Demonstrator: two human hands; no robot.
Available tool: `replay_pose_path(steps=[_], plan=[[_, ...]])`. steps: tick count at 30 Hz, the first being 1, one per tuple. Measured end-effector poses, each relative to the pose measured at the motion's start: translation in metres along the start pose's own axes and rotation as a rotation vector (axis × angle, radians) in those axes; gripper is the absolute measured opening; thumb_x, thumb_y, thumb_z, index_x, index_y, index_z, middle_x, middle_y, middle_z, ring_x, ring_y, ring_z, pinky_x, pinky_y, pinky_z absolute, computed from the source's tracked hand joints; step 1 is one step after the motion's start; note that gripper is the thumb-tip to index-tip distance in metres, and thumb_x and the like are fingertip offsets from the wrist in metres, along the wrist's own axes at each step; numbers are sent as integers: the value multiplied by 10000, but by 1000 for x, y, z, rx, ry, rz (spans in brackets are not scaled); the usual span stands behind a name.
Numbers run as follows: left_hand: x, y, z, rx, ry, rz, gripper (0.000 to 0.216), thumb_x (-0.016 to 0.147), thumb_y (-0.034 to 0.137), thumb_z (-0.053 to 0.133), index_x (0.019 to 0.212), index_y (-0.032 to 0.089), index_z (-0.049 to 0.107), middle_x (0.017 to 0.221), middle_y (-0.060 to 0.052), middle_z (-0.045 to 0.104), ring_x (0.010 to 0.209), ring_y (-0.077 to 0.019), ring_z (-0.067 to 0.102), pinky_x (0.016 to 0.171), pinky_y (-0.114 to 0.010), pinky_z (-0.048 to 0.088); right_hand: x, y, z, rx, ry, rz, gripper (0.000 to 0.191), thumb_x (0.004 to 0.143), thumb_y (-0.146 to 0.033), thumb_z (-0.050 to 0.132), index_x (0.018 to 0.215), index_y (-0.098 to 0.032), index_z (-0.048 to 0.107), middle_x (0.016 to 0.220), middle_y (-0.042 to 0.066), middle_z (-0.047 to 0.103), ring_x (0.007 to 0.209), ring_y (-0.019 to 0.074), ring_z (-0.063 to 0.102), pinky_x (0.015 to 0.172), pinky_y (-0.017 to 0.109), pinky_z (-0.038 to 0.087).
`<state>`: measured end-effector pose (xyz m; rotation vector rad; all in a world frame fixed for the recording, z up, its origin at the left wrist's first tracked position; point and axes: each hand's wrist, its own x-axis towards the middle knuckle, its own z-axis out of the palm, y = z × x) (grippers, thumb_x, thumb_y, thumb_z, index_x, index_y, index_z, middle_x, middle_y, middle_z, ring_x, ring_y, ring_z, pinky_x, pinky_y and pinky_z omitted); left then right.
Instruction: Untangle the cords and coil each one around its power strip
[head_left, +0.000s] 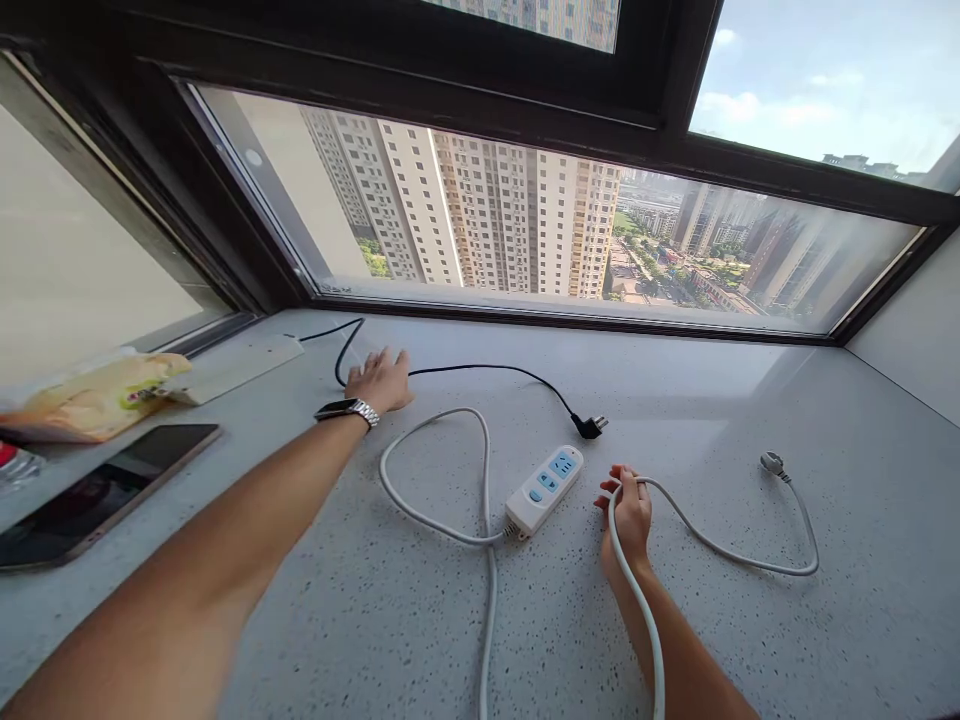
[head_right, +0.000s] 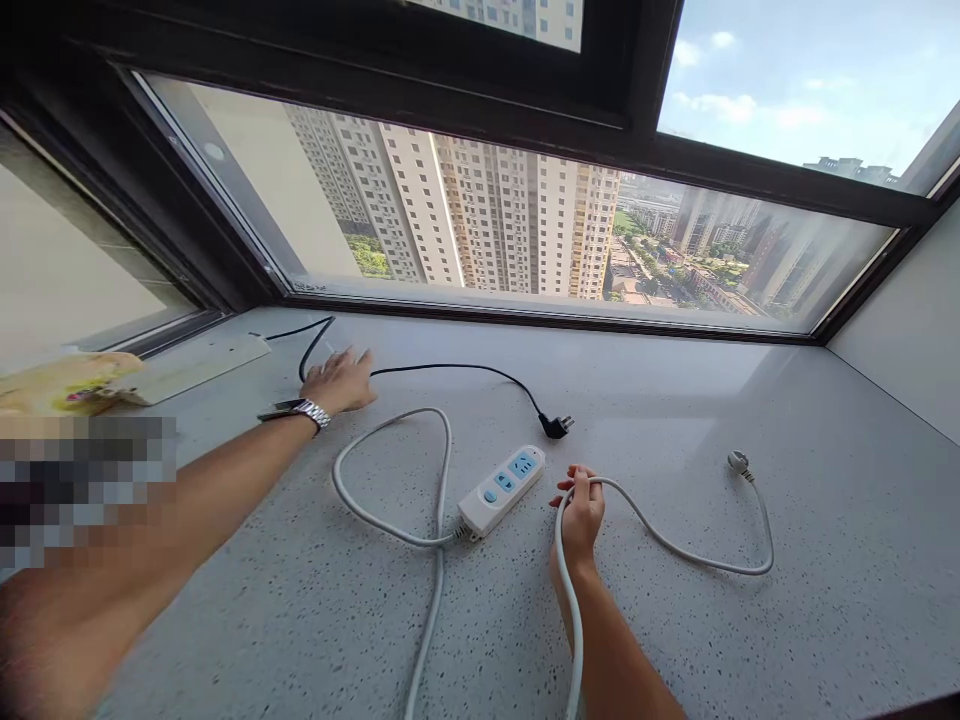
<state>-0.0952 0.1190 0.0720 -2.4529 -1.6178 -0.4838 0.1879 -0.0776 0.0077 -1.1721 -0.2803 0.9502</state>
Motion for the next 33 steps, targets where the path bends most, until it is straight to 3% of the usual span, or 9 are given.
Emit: replay_pose_path(steps=[4, 9, 11, 13, 17, 21, 24, 29, 33], plan=[[0, 41, 8, 46, -62, 64, 555, 817, 317, 614, 1319, 152, 444, 1380, -145, 434, 1236, -325, 414, 984, -472, 386, -1, -2, 0, 0, 1, -1, 289, 712, -455, 587, 787, -176, 583, 800, 18, 559, 633, 117, 534, 482, 217, 444], [10, 155, 29, -107, -324, 600, 586, 850, 510, 506, 1381, 291, 384, 1461, -79, 364, 1229, -264, 447, 944, -368, 414, -1, -1, -2, -17, -49, -14, 302, 715, -468, 610, 798, -178, 589, 796, 13, 552, 629, 116, 527, 485, 223, 452], [15, 187, 39, -86, -358, 595, 466, 856, 462, 517, 1297, 316, 493, 1417, -60, 431, 1174, -260, 496, 901, -356, 427, 0, 0, -1, 5, -50, -14, 300, 697, -458, 628, 786, -176, 580, 772, 3, 542, 609, 106, 511, 468, 210, 435], [22, 200, 47, -64, -372, 550, 287, 879, 349, 495, 1135, 322, 622, 1283, -27, 563, 1084, -224, 553, 873, -331, 428, 1, 1, -1, 21, -47, -8, 303, 692, -458, 626, 778, -172, 575, 758, -1, 537, 595, 99, 502, 458, 204, 423], [42, 175, 49, -35, -334, 377, 218, 854, 222, 505, 939, 271, 699, 1137, -33, 640, 999, -204, 585, 854, -322, 433, 0, 3, -1, -15, -67, -13, 320, 715, -479, 589, 789, -167, 579, 760, 6, 539, 598, 104, 512, 459, 211, 416], [46, 120, 36, 22, -202, 27, 327, 860, 145, 425, 1094, 182, 650, 1228, -143, 582, 1157, -307, 488, 915, -464, 396, -2, 1, -2, -18, -101, -15, 324, 725, -486, 589, 796, -170, 576, 758, 3, 533, 606, 105, 513, 443, 206, 391], [24, 86, 26, 9, -167, -106, 381, 892, 272, 400, 1220, 182, 572, 1272, -136, 562, 1182, -306, 475, 913, -449, 415, 0, -1, -2, -4, -103, -38, 327, 723, -493, 598, 788, -174, 569, 745, -7, 523, 562, 92, 489, 420, 207, 363], [-49, 69, 17, -194, -226, 24, 541, 858, 553, 398, 1266, 224, 532, 1348, -73, 517, 1223, -247, 464, 981, -362, 388, 16, -4, -6, -72, -104, -94, 380, 719, -562, 579, 744, -186, 530, 577, -66, 426, 415, 70, 367, 384, 223, 291], [-98, 103, 11, -280, -231, 154, 659, 810, 660, 407, 1308, 234, 481, 1391, -92, 464, 1279, -279, 390, 1039, -437, 288, 31, -9, -13, -144, -64, -126, 461, 674, -634, 598, 741, -184, 521, 486, -101, 334, 381, 65, 273, 389, 227, 238]])
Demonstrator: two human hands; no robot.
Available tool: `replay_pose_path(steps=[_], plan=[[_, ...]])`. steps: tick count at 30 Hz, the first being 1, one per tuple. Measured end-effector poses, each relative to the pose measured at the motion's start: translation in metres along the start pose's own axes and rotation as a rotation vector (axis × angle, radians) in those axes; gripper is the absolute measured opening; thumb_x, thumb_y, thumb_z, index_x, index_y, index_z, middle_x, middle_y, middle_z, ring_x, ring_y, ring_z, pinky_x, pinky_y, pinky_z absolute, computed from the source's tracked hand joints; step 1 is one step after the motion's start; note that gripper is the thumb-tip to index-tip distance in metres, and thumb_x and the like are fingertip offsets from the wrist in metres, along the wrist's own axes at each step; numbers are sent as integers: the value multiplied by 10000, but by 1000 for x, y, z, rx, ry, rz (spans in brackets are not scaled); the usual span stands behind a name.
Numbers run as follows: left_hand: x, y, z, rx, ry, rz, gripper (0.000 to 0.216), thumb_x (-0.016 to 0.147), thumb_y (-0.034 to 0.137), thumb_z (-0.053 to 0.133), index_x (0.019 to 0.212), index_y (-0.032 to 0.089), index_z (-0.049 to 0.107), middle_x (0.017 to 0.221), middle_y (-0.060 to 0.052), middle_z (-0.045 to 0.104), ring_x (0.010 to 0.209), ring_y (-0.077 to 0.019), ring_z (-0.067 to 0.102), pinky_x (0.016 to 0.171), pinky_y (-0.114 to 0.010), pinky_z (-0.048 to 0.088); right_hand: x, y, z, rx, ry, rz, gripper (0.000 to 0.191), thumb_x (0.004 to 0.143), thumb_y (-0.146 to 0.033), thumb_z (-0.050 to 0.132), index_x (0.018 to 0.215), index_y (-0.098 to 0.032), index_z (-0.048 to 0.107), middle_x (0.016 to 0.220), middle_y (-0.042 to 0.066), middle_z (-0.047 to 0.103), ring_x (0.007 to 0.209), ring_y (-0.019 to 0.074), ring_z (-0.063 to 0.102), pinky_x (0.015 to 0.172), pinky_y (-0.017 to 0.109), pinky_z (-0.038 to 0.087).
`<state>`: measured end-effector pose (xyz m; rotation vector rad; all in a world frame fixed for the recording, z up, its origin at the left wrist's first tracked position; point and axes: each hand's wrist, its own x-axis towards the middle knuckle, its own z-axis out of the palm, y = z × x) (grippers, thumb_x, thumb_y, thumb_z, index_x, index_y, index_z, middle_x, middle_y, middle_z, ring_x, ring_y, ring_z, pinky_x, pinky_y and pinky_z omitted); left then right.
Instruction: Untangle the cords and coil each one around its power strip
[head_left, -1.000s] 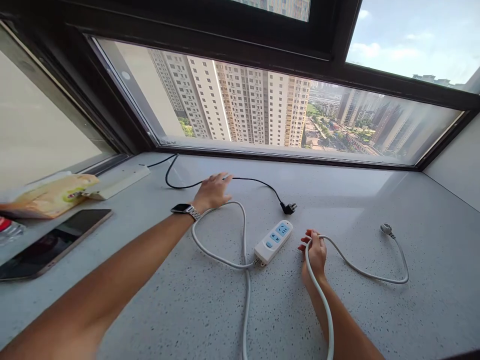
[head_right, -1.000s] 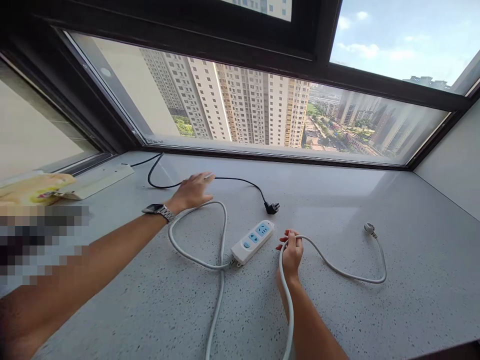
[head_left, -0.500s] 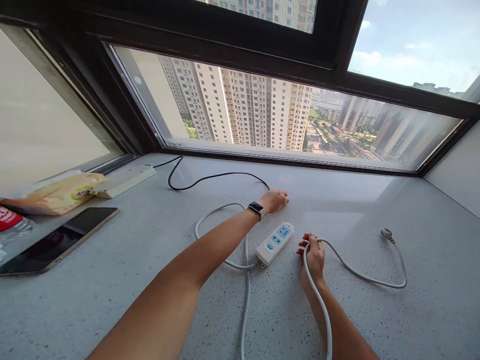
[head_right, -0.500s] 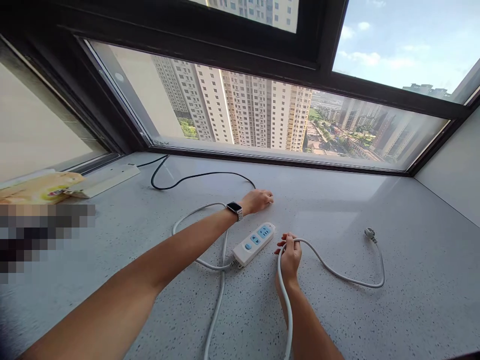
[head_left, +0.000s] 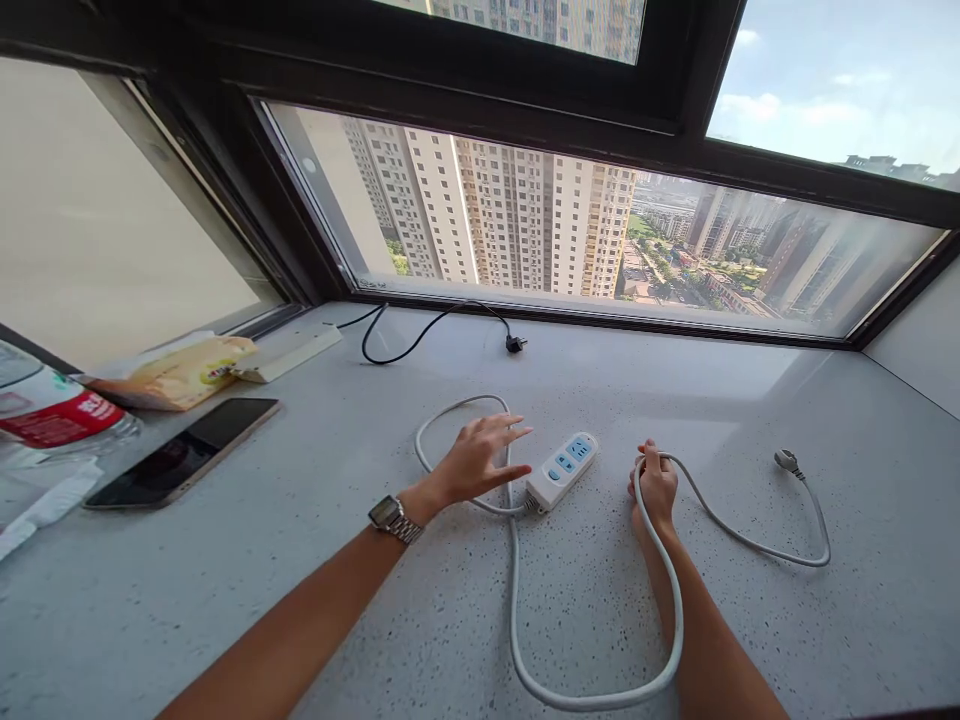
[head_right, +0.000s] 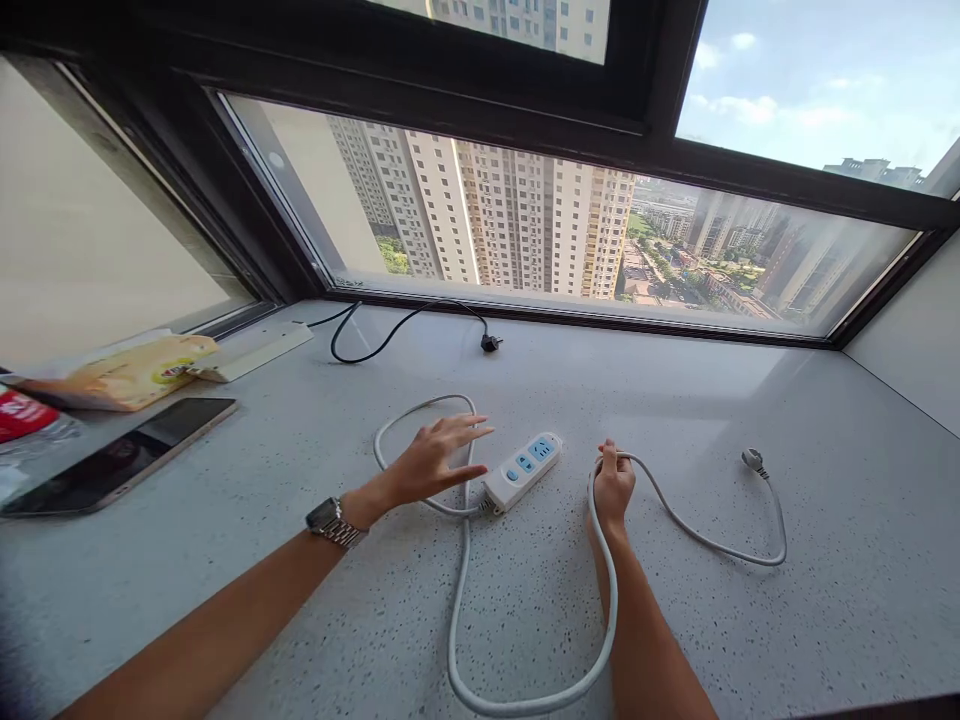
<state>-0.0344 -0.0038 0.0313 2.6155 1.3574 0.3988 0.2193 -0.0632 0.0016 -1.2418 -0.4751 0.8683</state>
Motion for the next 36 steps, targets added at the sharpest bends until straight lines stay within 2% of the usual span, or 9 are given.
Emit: replay_pose_path(steps=[3, 7, 14, 18, 21, 23, 26, 29, 36], plan=[[-6, 39, 14, -8, -43, 93, 759, 749, 684, 491, 1335, 207, 431, 1326, -118, 516, 1222, -280, 435, 1024, -422, 285, 6, -5, -7, -183, -92, -25, 493, 637, -660, 630, 692, -179, 537, 452, -97, 320, 388, 78, 274, 406, 241, 237], [4, 67, 27, 77, 15, -10, 630, 722, 569, 598, 1209, 177, 527, 1119, -121, 609, 1058, -284, 525, 923, -404, 361, 8, -12, -14, -516, -222, -135, 549, 693, -701, 547, 486, -201, 455, 438, -48, 363, 404, 95, 304, 433, 259, 242], [5, 60, 22, 127, 91, -83, 393, 753, 464, 580, 1006, 164, 606, 935, -102, 642, 875, -251, 585, 821, -380, 392, 6, -17, -19, -922, -317, -244, 640, 787, -677, 435, 372, -210, 297, 379, -40, 287, 365, 90, 228, 418, 256, 168], [3, 57, 22, 117, 91, -82, 425, 755, 467, 577, 1050, 160, 592, 956, -101, 645, 882, -251, 586, 806, -380, 387, -4, -39, -22, -936, -306, -398, 518, 833, -564, 453, 468, -199, 496, 423, -23, 403, 396, 106, 321, 403, 242, 215], [3, 58, 23, 124, 92, -90, 404, 750, 469, 580, 1014, 163, 599, 938, -102, 643, 878, -254, 583, 787, -377, 385, -11, -59, -29, -981, -543, -661, 246, 858, -334, 466, 848, -219, 684, 758, 42, 655, 661, 168, 566, 533, 251, 410], [4, 59, 23, 127, 95, -93, 382, 750, 470, 579, 986, 170, 602, 931, -101, 642, 881, -256, 581, 782, -376, 382, -14, -66, -36, -1125, -779, -813, 312, 821, -178, 470, 1052, -266, 659, 1090, 63, 646, 995, 218, 572, 783, 335, 468], [3, 61, 23, 133, 98, -88, 374, 752, 470, 575, 971, 168, 601, 924, -102, 643, 877, -258, 580, 776, -378, 380, -13, -65, -47, -1356, -1044, -949, 475, 758, -82, 519, 1165, -311, 609, 1304, 46, 539, 1252, 259, 414, 1037, 478, 308], [3, 60, 22, 146, 108, -90, 373, 749, 473, 575, 955, 163, 604, 909, -105, 642, 862, -263, 580, 766, -384, 379, -9, -59, -51, -1414, -1204, -993, 403, 752, -111, 581, 1094, -313, 651, 1235, 38, 588, 1236, 265, 432, 1077, 504, 239], [3, 53, 20, 146, 218, -136, 364, 760, 462, 548, 976, 172, 589, 910, -107, 632, 851, -263, 567, 739, -382, 376, 30, -63, -55, -1412, -1055, -962, 171, 751, -201, 611, 850, -293, 716, 965, 49, 667, 966, 232, 574, 947, 420, 388]])
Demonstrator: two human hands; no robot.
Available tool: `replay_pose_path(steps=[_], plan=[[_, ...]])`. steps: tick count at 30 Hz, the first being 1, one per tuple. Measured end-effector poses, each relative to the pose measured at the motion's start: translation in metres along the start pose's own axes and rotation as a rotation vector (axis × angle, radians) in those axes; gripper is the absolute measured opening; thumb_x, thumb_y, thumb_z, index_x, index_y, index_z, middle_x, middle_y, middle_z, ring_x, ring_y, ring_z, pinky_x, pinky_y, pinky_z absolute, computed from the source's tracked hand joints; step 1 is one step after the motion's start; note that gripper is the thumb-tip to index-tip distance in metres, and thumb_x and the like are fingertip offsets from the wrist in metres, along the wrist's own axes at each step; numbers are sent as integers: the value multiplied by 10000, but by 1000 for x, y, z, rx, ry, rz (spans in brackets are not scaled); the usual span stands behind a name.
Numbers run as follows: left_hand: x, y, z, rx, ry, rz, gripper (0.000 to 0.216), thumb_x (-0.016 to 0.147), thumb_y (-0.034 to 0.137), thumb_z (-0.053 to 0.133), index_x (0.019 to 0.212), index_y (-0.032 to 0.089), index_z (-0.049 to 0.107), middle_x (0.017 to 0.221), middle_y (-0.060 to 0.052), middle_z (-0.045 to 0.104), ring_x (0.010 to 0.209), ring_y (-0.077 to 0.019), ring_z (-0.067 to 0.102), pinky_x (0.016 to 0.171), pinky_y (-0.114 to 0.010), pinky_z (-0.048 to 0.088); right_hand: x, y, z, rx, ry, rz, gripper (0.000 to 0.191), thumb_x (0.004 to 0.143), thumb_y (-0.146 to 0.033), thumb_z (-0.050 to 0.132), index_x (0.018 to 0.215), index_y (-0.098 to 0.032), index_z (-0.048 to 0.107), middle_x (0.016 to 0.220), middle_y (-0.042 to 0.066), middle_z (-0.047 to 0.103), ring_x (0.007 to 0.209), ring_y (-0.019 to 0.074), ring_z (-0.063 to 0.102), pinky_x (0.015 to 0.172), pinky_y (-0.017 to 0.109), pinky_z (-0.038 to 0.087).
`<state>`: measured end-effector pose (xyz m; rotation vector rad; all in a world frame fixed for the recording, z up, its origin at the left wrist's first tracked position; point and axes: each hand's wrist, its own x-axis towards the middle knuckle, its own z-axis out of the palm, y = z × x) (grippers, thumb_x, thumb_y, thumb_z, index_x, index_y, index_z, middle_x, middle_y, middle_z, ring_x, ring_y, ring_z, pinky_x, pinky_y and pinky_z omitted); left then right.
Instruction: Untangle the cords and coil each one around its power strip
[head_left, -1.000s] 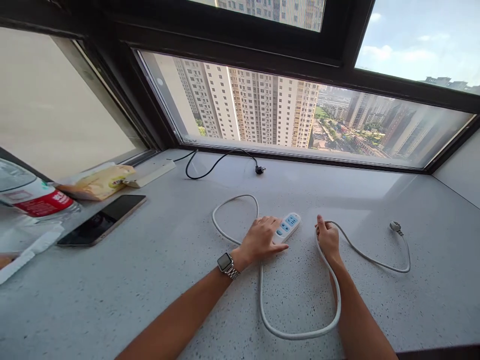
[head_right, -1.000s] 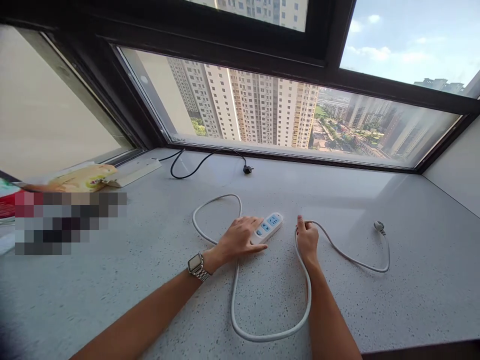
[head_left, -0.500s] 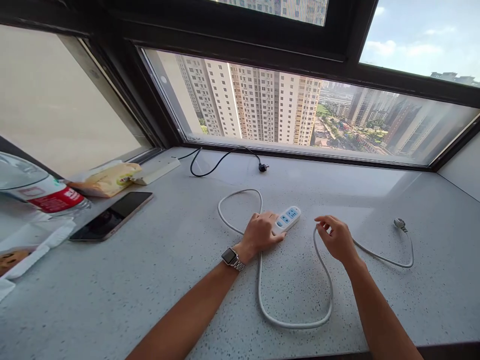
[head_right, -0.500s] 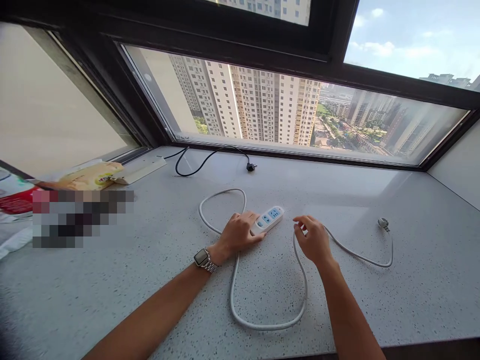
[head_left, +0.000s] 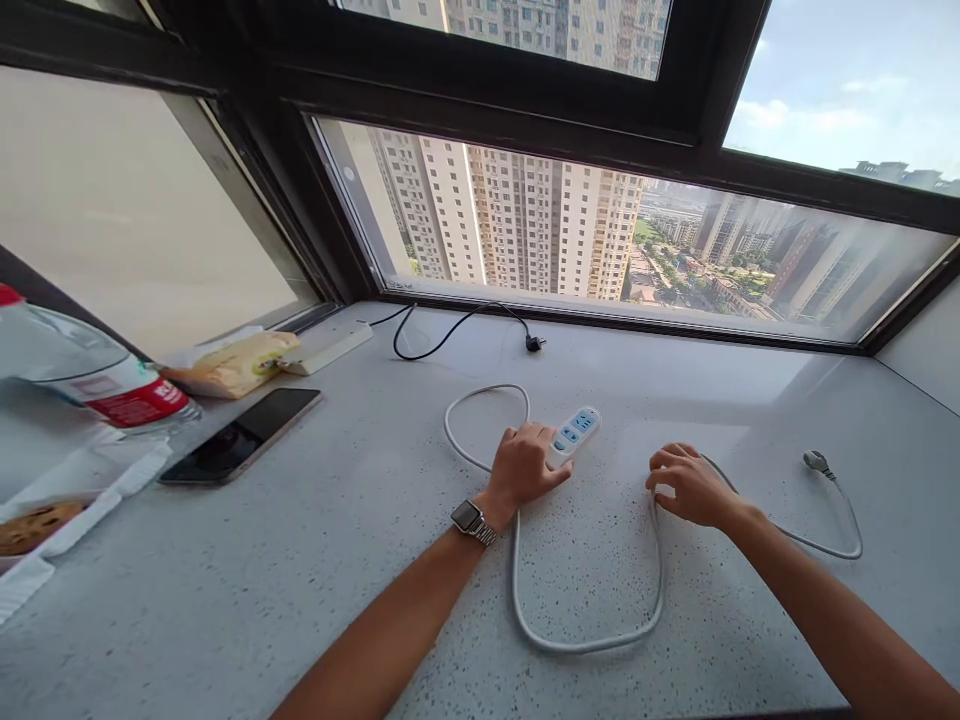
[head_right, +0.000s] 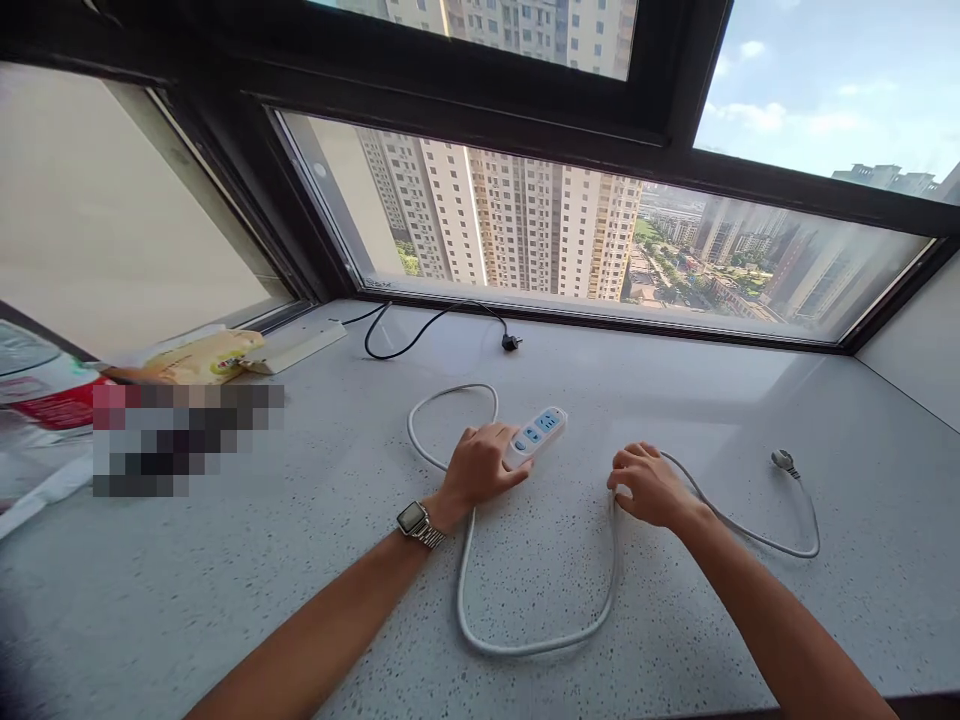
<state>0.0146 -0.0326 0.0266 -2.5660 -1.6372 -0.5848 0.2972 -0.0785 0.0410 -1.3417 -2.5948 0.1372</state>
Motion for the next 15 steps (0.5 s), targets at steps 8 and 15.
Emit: replay_pose_path(steps=[8, 15], plan=[[1, -8, -2, -4, 64, -86, 389, 750, 429, 564, 1055, 187, 563, 985, -112, 627, 936, -284, 556, 767, -390, 382, -20, 89, 9, -151, 317, 809, 340, 762, -168, 434, 990, -156, 685, 1158, 138, 623, 1052, 296, 550, 888, 413, 395], [2, -9, 2, -7, 57, -65, 387, 749, 428, 560, 1040, 173, 566, 973, -109, 626, 910, -278, 563, 758, -391, 396, -14, 28, 28, 55, 617, 607, 347, 872, -388, 404, 846, -176, 678, 944, 126, 662, 930, 270, 545, 795, 372, 406]])
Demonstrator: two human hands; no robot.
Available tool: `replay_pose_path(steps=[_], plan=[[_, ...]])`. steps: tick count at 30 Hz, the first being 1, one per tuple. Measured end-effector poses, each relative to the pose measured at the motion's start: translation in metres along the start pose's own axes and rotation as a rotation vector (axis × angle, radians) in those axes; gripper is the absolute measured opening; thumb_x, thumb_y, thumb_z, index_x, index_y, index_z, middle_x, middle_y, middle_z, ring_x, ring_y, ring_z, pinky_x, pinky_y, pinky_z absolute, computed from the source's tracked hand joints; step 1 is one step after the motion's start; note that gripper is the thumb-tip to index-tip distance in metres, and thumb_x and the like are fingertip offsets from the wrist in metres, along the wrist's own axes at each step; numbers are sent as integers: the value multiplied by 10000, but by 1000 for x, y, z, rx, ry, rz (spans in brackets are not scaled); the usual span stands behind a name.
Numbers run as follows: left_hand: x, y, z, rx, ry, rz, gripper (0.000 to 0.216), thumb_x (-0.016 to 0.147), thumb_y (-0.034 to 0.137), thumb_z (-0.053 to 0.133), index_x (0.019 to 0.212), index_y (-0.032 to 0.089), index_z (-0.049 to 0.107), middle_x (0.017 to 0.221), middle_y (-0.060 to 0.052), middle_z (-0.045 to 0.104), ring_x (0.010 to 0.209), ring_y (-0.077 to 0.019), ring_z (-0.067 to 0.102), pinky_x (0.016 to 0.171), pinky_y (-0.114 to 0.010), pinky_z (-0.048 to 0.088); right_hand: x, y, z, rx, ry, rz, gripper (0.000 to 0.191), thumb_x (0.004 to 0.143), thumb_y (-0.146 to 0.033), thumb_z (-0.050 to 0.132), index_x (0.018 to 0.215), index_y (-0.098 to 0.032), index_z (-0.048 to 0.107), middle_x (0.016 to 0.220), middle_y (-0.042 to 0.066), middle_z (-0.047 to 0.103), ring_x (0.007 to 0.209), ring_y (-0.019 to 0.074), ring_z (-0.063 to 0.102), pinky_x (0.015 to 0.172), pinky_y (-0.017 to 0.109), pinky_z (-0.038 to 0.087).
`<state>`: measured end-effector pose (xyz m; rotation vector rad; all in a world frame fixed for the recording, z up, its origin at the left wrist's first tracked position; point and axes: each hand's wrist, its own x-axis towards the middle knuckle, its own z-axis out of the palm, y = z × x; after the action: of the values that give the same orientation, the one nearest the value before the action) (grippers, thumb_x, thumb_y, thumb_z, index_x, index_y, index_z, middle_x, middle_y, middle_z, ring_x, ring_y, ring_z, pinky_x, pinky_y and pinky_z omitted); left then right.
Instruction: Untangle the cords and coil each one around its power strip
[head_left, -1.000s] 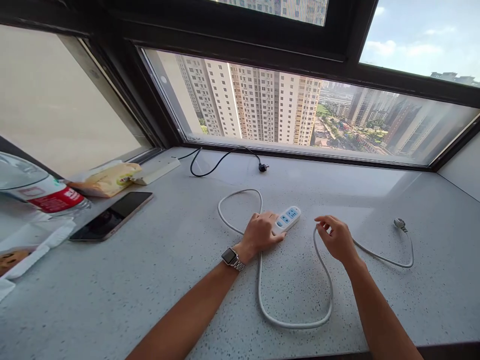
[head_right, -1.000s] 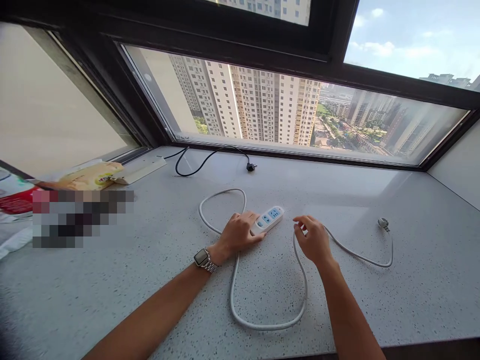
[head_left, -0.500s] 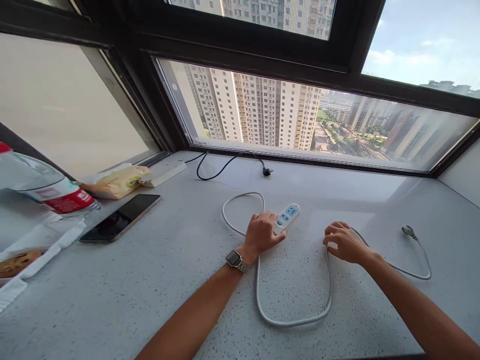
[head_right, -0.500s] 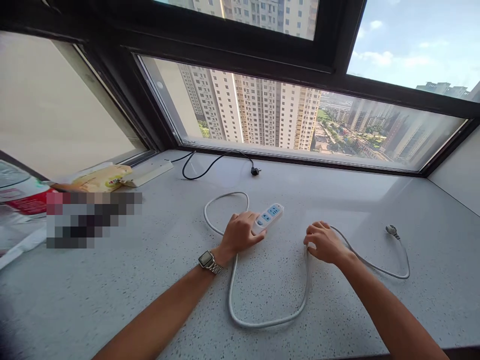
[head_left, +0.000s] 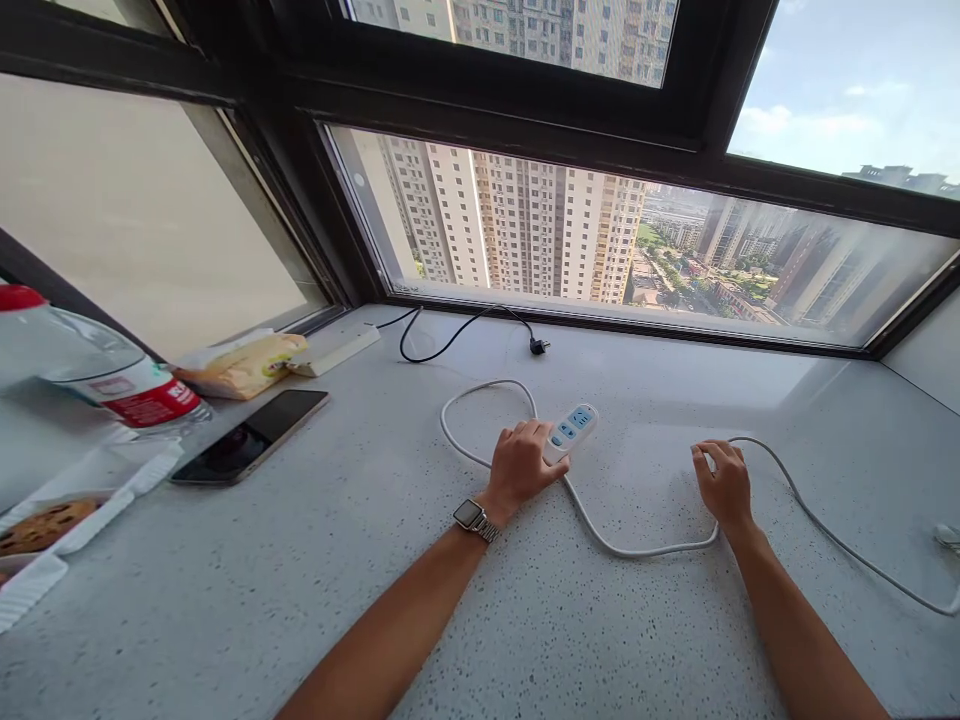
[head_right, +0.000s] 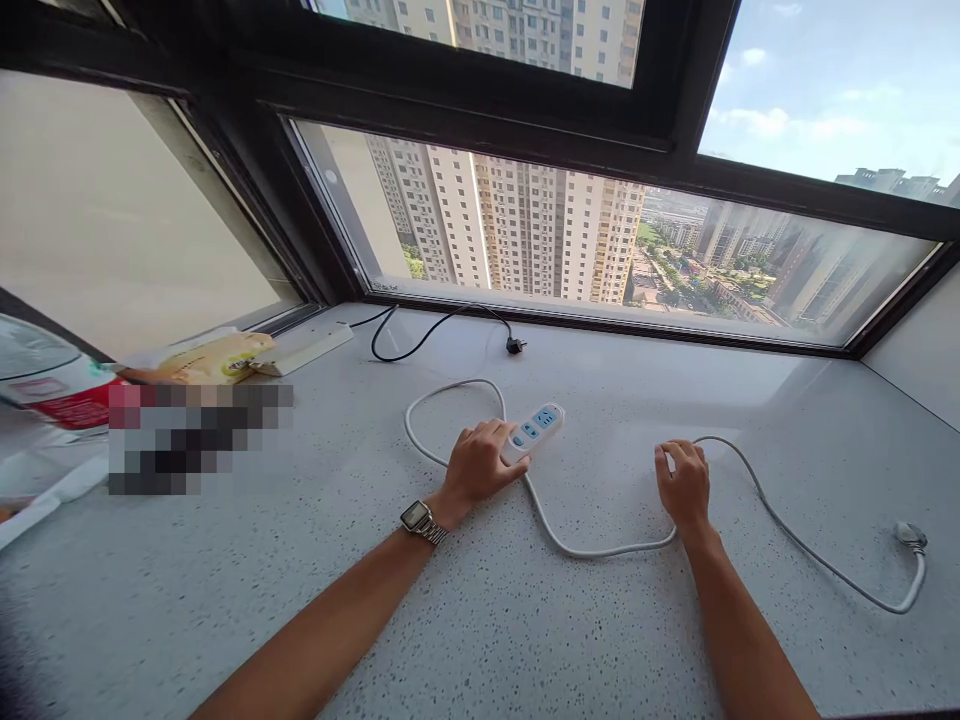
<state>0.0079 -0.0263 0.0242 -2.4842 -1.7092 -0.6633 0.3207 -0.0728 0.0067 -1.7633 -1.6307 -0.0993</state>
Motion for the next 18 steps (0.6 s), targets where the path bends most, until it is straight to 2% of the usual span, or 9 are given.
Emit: replay_pose_path(steps=[2, 4, 6, 8, 10, 12, 15, 18], plan=[[0, -1, 1, -2, 4, -4, 383, 750, 428, 557, 1039, 177, 564, 972, -106, 625, 914, -276, 564, 758, -387, 399, -13, -28, 4, 160, -111, -117, 436, 915, -430, 375, 653, -200, 638, 737, 84, 642, 760, 214, 550, 708, 318, 402], [0, -2, 1, -9, 10, -11, 387, 746, 430, 557, 1043, 183, 562, 971, -101, 626, 917, -275, 566, 763, -384, 400, -25, -54, 7, 260, -280, -253, 475, 919, -451, 402, 560, -207, 595, 634, 45, 598, 644, 171, 525, 613, 270, 366], [0, -3, 1, -21, 22, -21, 394, 745, 430, 553, 1048, 178, 560, 966, -98, 627, 917, -273, 570, 767, -380, 403, -35, -74, 8, 266, -467, -389, 387, 869, -477, 506, 613, -211, 625, 646, 24, 604, 593, 144, 511, 551, 240, 321], [0, -4, 0, -41, 47, -41, 391, 751, 424, 541, 1046, 169, 560, 957, -96, 627, 909, -268, 576, 762, -373, 410, -42, -87, 6, 196, -600, -466, 281, 783, -490, 621, 728, -216, 654, 695, 18, 622, 590, 137, 511, 528, 227, 295], [0, -5, 1, -66, 83, -68, 398, 764, 428, 522, 1057, 159, 554, 945, -93, 625, 884, -256, 582, 745, -362, 422, -45, -93, 2, 123, -686, -467, 263, 738, -461, 672, 817, -211, 652, 732, 20, 629, 597, 135, 512, 522, 221, 293], [0, -6, 1, -95, 114, -81, 427, 773, 447, 510, 1078, 149, 545, 935, -90, 620, 850, -242, 586, 722, -348, 435, -44, -92, -3, 85, -757, -434, 191, 772, -380, 646, 847, -204, 641, 754, 21, 633, 602, 127, 517, 523, 217, 305], [-1, -8, 3, -121, 125, -68, 453, 770, 465, 512, 1088, 145, 539, 923, -84, 613, 809, -227, 588, 691, -332, 447, -38, -83, -7, 24, -757, -374, 122, 845, -262, 538, 809, -199, 636, 756, 24, 637, 637, 132, 544, 552, 225, 343], [-1, -8, 4, -149, 104, -6, 425, 756, 438, 527, 1074, 156, 544, 919, -78, 610, 803, -218, 585, 674, -316, 448, -28, -68, -8, -78, -563, -236, 201, 880, -292, 494, 798, -196, 650, 818, 56, 645, 775, 177, 583, 625, 255, 393]])
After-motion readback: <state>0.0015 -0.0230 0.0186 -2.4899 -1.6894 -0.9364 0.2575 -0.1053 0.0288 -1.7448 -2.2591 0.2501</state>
